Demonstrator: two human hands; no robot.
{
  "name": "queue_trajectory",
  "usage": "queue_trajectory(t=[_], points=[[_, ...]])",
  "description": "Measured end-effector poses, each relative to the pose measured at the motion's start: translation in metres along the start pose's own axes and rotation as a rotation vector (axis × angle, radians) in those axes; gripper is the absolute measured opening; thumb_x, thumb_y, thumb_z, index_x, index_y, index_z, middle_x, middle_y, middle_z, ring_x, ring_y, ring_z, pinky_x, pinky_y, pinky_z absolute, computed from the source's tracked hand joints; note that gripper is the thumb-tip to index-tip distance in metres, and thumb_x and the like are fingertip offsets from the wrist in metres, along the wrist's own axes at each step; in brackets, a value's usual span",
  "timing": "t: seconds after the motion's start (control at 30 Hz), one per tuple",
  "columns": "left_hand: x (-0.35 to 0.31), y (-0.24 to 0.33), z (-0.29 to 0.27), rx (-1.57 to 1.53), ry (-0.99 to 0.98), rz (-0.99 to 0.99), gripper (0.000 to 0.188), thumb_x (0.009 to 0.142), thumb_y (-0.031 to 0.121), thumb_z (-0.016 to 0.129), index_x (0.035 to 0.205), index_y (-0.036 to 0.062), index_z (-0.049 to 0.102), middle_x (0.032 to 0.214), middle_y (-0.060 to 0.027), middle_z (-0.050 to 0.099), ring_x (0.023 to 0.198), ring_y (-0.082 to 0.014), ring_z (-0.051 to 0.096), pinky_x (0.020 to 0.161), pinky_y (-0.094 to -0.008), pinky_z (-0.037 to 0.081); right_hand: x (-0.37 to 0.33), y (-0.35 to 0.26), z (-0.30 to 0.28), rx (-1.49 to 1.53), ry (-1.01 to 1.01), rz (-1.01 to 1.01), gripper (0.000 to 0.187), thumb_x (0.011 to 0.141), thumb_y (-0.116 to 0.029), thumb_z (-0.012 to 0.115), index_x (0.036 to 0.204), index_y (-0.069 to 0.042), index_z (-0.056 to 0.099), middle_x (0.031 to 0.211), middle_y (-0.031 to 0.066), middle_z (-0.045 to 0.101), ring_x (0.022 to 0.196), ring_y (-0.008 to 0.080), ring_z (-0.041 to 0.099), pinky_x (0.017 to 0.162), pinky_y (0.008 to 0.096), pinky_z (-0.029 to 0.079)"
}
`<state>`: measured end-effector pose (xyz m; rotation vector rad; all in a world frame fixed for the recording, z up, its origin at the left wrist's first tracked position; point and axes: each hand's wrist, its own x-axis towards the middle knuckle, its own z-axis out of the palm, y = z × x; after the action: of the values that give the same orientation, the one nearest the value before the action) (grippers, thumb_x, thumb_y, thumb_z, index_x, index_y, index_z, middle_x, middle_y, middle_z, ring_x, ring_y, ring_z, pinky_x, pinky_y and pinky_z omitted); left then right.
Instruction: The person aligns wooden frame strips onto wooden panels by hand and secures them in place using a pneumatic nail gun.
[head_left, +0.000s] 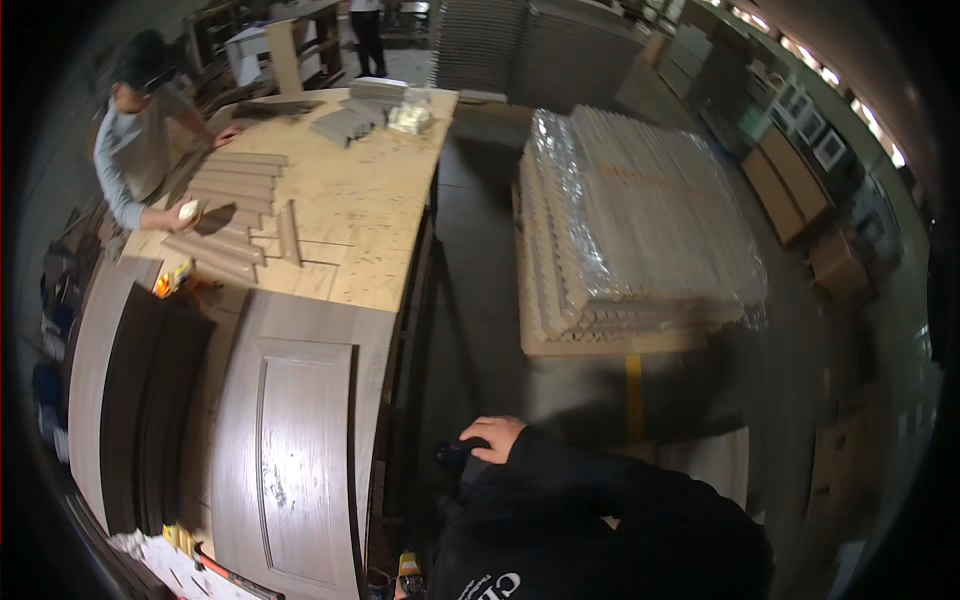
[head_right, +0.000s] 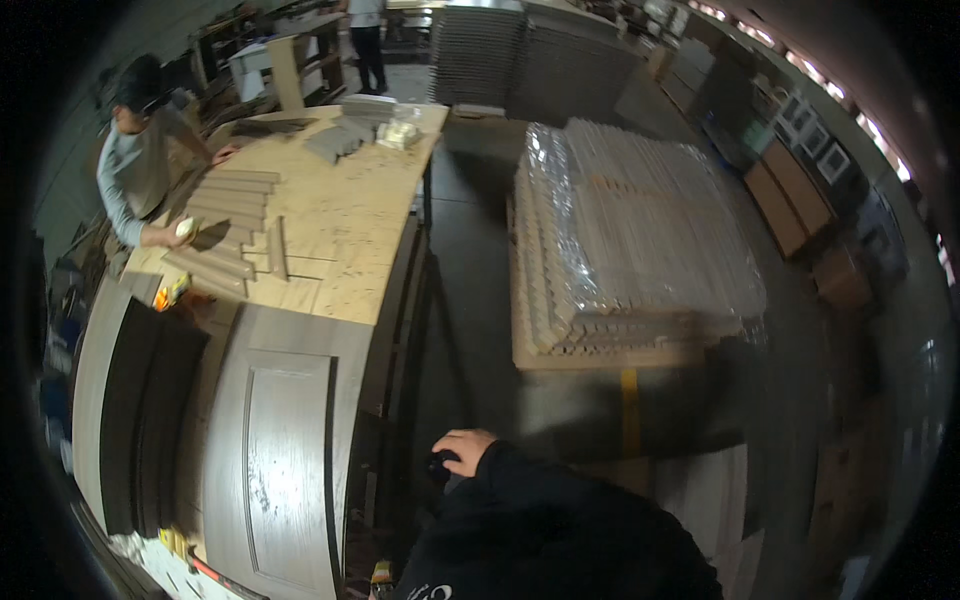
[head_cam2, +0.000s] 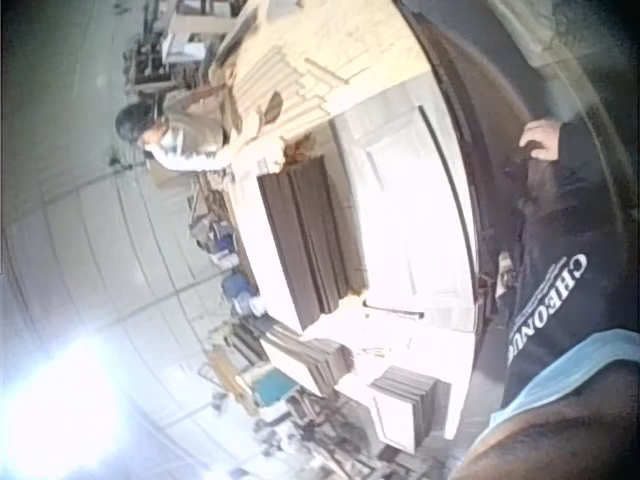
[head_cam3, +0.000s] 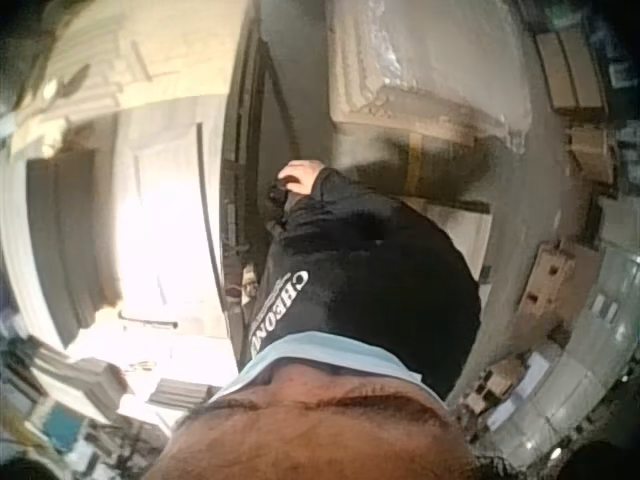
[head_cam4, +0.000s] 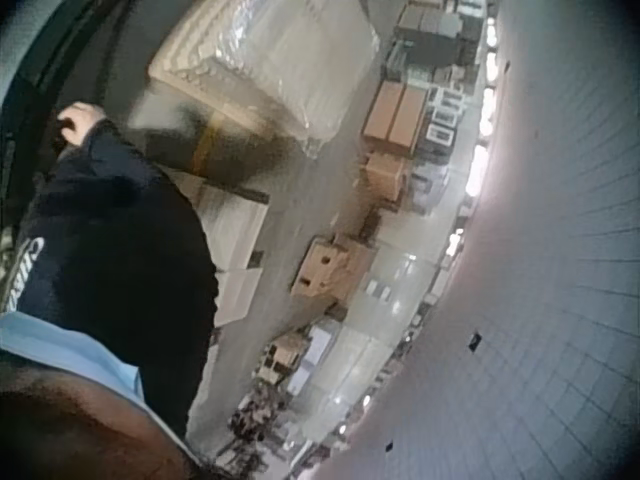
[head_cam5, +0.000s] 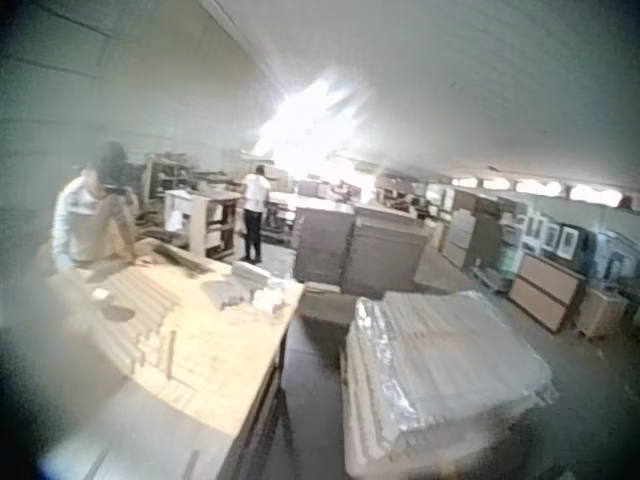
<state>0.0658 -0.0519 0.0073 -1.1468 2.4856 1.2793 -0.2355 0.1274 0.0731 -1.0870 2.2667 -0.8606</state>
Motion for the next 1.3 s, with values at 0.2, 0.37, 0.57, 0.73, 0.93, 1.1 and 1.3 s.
queue_trajectory(t=[0.2, 0.37, 0.57, 0.73, 0.93, 1.1, 1.3], points=[[0.038, -0.007, 0.012, 0.109, -0.123, 0.027, 0.052, 0.057, 0.027, 0.071, 0.104, 0.0103, 0.057, 0.086, -0.0147, 0.062, 0.082, -0.0328, 0.061, 0.07, -0.0406, 0.049, -0.11, 0.069, -0.03, 0.006, 0.189, 0.363, 0.033, 0.075, -0.025, 0.061, 0.105, -0.012, 0.057, 0.1, 0.0086, 0.059, 0.091, 0.0266, 0.058, 0.078, 0.0355, 0.047], [0.077, 0.061, 0.022, 0.221, -0.202, 0.019, 0.056, 0.057, 0.029, 0.074, 0.106, 0.0077, 0.056, 0.09, -0.0147, 0.063, 0.087, -0.0315, 0.061, 0.075, -0.039, 0.049, -0.181, 0.113, -0.027, 0.23, 0.286, 0.776, 0.033, 0.074, -0.024, 0.063, 0.104, -0.009, 0.059, 0.1, 0.0109, 0.06, 0.094, 0.0253, 0.057, 0.083, 0.0344, 0.045], [0.187, 0.235, 0.109, 0.156, -0.14, 0.107, 0.057, 0.06, 0.03, 0.073, 0.107, 0.0032, 0.055, 0.093, -0.0157, 0.062, 0.09, -0.031, 0.061, 0.077, -0.0384, 0.048, -0.14, 0.203, -0.039, 0.449, 0.298, 0.883, 0.037, 0.075, -0.027, 0.064, 0.106, -0.009, 0.058, 0.1, 0.0134, 0.059, 0.093, 0.0261, 0.057, 0.08, 0.0333, 0.047], [0.249, 0.216, 0.127, 0.302, -0.228, 0.288, 0.054, 0.067, 0.033, 0.07, 0.106, -0.0013, 0.054, 0.098, -0.0178, 0.06, 0.093, -0.031, 0.06, 0.079, -0.0373, 0.047, -0.105, 0.26, -0.064, 0.49, 0.396, 0.865, 0.041, 0.074, -0.018, 0.066, 0.111, -0.005, 0.055, 0.104, 0.0109, 0.059, 0.095, 0.022, 0.058, 0.081, 0.0309, 0.046], [0.387, 0.262, 0.176, 0.223, -0.324, 0.274, 0.028, 0.074, 0.027, 0.064, 0.087, 0.0032, 0.058, 0.077, -0.008, 0.06, 0.071, -0.0241, 0.061, 0.064, -0.0347, 0.049, -0.12, 0.302, -0.076, 0.591, 0.18, 1.062, 0.042, 0.077, -0.023, 0.063, 0.112, -0.002, 0.053, 0.106, 0.0154, 0.057, 0.095, 0.0235, 0.058, 0.083, 0.0344, 0.046], [0.56, 0.226, 0.237, -0.257, -0.327, 0.267, 0.028, 0.077, 0.027, 0.061, 0.092, 0.0037, 0.057, 0.084, -0.01, 0.06, 0.078, -0.0257, 0.06, 0.068, -0.0354, 0.049, -0.127, 0.321, -0.067, 0.76, 0.378, 1.369, 0.034, 0.075, -0.01, 0.065, 0.107, -0.002, 0.055, 0.1, 0.0132, 0.06, 0.094, 0.0198, 0.058, 0.082, 0.0323, 0.047], [0.793, 0.119, 0.292, -0.828, -0.276, 0.21, 0.029, 0.08, 0.027, 0.057, 0.098, 0.0042, 0.056, 0.092, -0.0124, 0.06, 0.085, -0.0276, 0.059, 0.072, -0.0362, 0.049, -0.174, 0.326, 0.011, 1.411, 1.085, 1.546, 0.026, 0.078, -0.004, 0.06, 0.098, 0.011, 0.053, 0.077, 0.0122, 0.054, 0.063, 0.0169, 0.053, 0.059, 0.0262, 0.046]])
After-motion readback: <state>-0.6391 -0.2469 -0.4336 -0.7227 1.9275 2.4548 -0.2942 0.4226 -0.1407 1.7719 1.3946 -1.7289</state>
